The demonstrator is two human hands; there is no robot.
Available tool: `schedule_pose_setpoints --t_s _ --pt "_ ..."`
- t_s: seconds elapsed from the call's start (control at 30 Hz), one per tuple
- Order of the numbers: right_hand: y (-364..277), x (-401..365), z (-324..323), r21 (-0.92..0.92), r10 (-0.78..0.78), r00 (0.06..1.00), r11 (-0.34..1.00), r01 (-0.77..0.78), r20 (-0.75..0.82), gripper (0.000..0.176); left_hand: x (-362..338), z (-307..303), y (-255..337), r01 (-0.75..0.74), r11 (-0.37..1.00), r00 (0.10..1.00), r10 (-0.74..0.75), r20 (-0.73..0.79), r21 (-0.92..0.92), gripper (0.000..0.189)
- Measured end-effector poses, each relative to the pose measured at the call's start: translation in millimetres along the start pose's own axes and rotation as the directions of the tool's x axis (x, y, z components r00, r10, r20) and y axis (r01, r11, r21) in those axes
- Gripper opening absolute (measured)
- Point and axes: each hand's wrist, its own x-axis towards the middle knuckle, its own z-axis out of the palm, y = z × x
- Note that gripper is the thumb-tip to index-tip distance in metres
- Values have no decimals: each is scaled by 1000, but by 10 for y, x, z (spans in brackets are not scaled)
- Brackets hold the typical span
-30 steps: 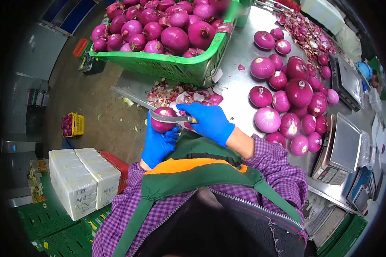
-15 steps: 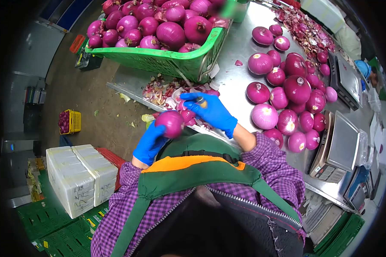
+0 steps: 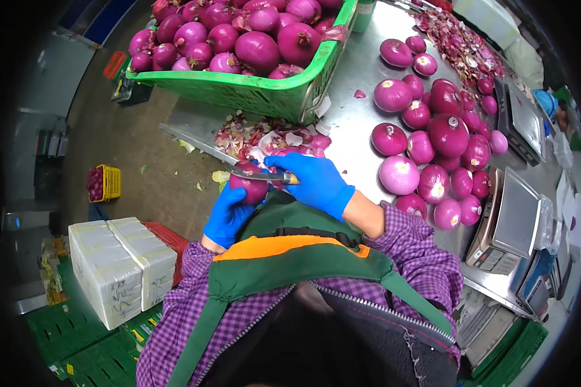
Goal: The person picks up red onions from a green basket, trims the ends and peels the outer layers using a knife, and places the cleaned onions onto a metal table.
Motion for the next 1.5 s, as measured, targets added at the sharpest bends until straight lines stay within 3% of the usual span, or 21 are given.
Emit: schedule_pose_setpoints --t_s 0.13,0.33,0.4,0.5,0.53,0.6,0.67,0.8,0.93,0.97,1.03,1.07,1.1,1.13,1.2,1.27,1.33,1.37,1.43,1.47,1.5 --pt "-21 45 -40 -109 -42 997 993 49 65 40 -41 82 43 53 975 997 -62 39 215 74" --pt "347 42 42 -174 10 989 985 17 149 42 -115 75 25 206 975 967 -217 136 86 79" --pt "616 -51 116 -268 61 984 963 -15 165 44 -85 76 -16 217 976 907 -191 376 -26 83" --pt "587 -140 59 232 296 955 928 -290 9 38 16 60 -46 256 966 924 -230 307 -45 90" --pt "497 -145 18 230 307 952 926 -298 -3 38 69 63 -69 287 956 934 -264 242 -65 94" --pt "345 -175 -56 601 243 968 783 -159 -60 51 171 69 -114 324 944 904 -287 317 -69 87" --pt "102 -222 -65 709 229 972 694 -125 -53 71 296 360 -161 302 942 948 -281 152 -144 78" --pt "108 -298 -284 390 207 958 914 -117 -198 85 591 648 -292 314 940 912 -337 232 134 66" --pt "306 -300 -682 805 475 847 584 -101 -239 73 943 803 -359 384 876 826 -467 315 292 57" --pt "393 -418 -991 731 636 769 555 -397 -65 63 931 1045 -295 312 814 808 -499 313 490 54" --pt "446 -449 -1424 763 590 692 641 -86 -417 28 897 1311 -101 98 692 771 -507 386 715 46" --pt "400 -355 -1720 581 435 648 814 15 -626 29 891 1368 8 82 697 796 -476 374 712 46" --pt "568 -490 -2121 532 613 589 778 -335 -526 34 890 1409 142 -42 669 798 -424 428 742 44" --pt "712 -503 -2349 400 393 626 906 -138 -673 35 893 1437 295 -165 622 793 -378 478 766 41" --pt "1192 -685 -2862 304 359 556 933 -193 -750 46 960 1498 600 -265 612 885 -153 440 745 32" --pt "2180 -1075 -3381 51 367 429 805 -591 -825 58 1117 1526 923 -299 523 948 66 311 798 30" --pt "2793 -1330 -3669 -11 471 389 625 -781 -792 66 1429 1409 1121 -500 379 857 345 382 779 31" --pt "2968 -1392 -3720 -17 467 399 632 -774 -789 66 1603 1349 1252 -571 128 770 425 476 811 35" --pt "3112 -1446 -3715 -200 591 409 387 -900 -696 68 1845 1414 1452 -543 -259 663 452 597 799 50" --pt "3111 -1445 -3707 -202 591 413 391 -898 -692 68 1989 1419 1531 -539 -261 663 455 594 801 50" --pt "3007 -1411 -3679 -161 613 389 394 -905 -688 67 2155 1372 1602 -483 -426 666 388 637 765 55"
